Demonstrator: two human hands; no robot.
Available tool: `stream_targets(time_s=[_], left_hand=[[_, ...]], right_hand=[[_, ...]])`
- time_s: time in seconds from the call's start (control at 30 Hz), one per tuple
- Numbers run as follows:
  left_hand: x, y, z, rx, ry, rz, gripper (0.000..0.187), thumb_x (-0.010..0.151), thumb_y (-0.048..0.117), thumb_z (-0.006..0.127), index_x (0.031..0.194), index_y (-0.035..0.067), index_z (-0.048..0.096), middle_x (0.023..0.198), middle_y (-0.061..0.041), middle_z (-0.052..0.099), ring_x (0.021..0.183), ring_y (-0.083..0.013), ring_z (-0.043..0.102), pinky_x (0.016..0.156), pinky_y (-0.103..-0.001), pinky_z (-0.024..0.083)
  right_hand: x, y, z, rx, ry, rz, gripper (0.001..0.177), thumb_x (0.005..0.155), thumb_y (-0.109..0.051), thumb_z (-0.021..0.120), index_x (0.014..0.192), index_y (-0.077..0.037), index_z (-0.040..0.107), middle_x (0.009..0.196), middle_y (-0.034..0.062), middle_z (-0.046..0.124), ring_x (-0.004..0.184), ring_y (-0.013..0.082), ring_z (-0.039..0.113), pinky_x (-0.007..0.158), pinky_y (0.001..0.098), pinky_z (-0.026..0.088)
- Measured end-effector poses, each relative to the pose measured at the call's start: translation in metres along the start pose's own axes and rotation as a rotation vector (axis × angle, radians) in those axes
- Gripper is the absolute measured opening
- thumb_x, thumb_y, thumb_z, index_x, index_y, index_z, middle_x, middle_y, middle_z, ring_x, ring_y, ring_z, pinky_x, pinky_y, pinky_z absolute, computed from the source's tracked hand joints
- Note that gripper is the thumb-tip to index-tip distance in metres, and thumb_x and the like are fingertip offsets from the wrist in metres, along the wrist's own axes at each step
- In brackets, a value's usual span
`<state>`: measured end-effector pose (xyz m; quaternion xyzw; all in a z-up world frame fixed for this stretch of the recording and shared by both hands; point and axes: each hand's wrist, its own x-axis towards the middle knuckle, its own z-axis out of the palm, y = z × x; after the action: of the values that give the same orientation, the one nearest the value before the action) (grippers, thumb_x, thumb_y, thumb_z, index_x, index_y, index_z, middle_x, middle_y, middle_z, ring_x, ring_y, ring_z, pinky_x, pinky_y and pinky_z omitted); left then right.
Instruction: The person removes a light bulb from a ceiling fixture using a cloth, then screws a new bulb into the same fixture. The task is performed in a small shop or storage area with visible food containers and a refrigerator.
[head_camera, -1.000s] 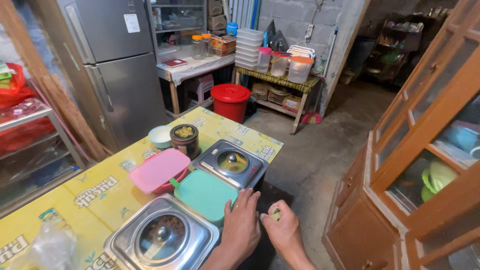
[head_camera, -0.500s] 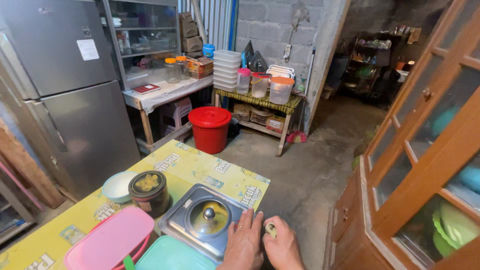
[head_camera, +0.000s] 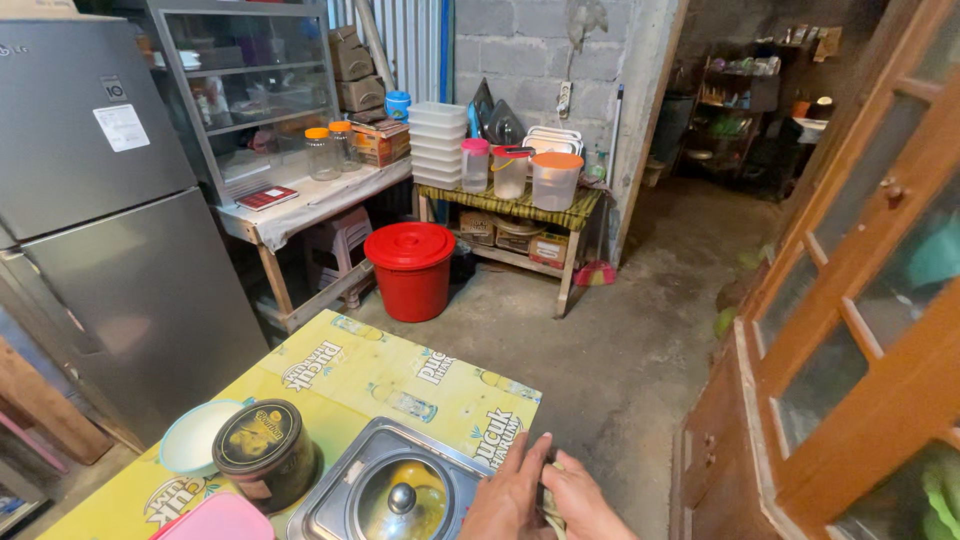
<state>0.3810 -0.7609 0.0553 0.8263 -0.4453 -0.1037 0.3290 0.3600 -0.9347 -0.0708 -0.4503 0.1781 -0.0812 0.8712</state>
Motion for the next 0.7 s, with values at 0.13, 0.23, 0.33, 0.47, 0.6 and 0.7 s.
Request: stream_targets(time_s=[0.13,0.23,0.33,0.47,0.6,0.7], left_hand=[[0.033,-0.002,-0.008,-0.122,0.151,0.244,0.103,0.061,0.007,0.085,0.153,0.011,0.04,0.152,-0.025,0.047,0.142,-0.0441,0.044,0.111,-0.046,0.044],[0.072,-0.001,-0.003,-0.196,0.199,0.233,0.096,0.064,0.001,0.076,0.153,0.006,0.04,0.145,-0.025,0.055,0.136,-0.0428,0.052,0.109,-0.043,0.046],[0.125,0.002,0.003,-0.216,0.299,0.144,0.074,0.076,0.002,0.069,0.147,0.006,0.048,0.128,-0.026,0.065,0.124,-0.0415,0.062,0.101,-0.042,0.051],[0.188,0.018,0.025,-0.198,0.278,-0.077,0.041,0.088,0.009,0.065,0.128,0.007,0.061,0.104,-0.025,0.072,0.106,-0.0439,0.066,0.087,-0.046,0.054],[0.243,0.029,0.033,-0.221,0.355,-0.028,0.047,0.082,0.006,0.067,0.128,0.007,0.06,0.101,-0.025,0.071,0.102,-0.044,0.067,0.082,-0.046,0.055],[0.28,0.023,0.041,-0.244,0.352,0.035,0.051,0.076,0.003,0.071,0.126,0.004,0.059,0.103,-0.024,0.071,0.102,-0.0423,0.07,0.083,-0.044,0.056]], right_hand=[[0.02,-0.019,-0.031,-0.61,-0.253,-0.518,0.061,0.095,-0.024,0.061,0.142,0.011,0.045,0.133,0.0292,0.064,0.124,0.0355,0.062,0.102,0.0435,0.049],[0.029,-0.036,-0.06,-1.144,-0.218,-0.95,0.086,0.089,-0.026,0.076,0.153,0.005,0.028,0.145,0.0339,0.049,0.137,0.043,0.05,0.112,0.0463,0.039],[0.069,-0.068,-0.063,-1.079,-0.268,-0.716,0.097,0.085,-0.028,0.08,0.154,0.004,0.021,0.147,0.0313,0.046,0.14,0.042,0.047,0.115,0.0459,0.035],[0.101,-0.117,-0.078,-0.923,-0.48,-0.851,0.096,0.092,-0.031,0.081,0.156,0.006,0.02,0.154,0.0337,0.038,0.145,0.0426,0.038,0.115,0.0474,0.03],[0.145,-0.161,-0.082,0.035,-0.161,0.106,0.074,0.083,-0.045,0.077,0.138,0.001,0.056,0.119,0.013,0.065,0.11,0.025,0.062,0.093,0.0422,0.051],[0.17,-0.182,-0.094,-0.102,-0.106,0.015,0.067,0.082,-0.049,0.078,0.127,-0.001,0.063,0.109,0.0085,0.067,0.1,0.0177,0.061,0.083,0.0345,0.051]])
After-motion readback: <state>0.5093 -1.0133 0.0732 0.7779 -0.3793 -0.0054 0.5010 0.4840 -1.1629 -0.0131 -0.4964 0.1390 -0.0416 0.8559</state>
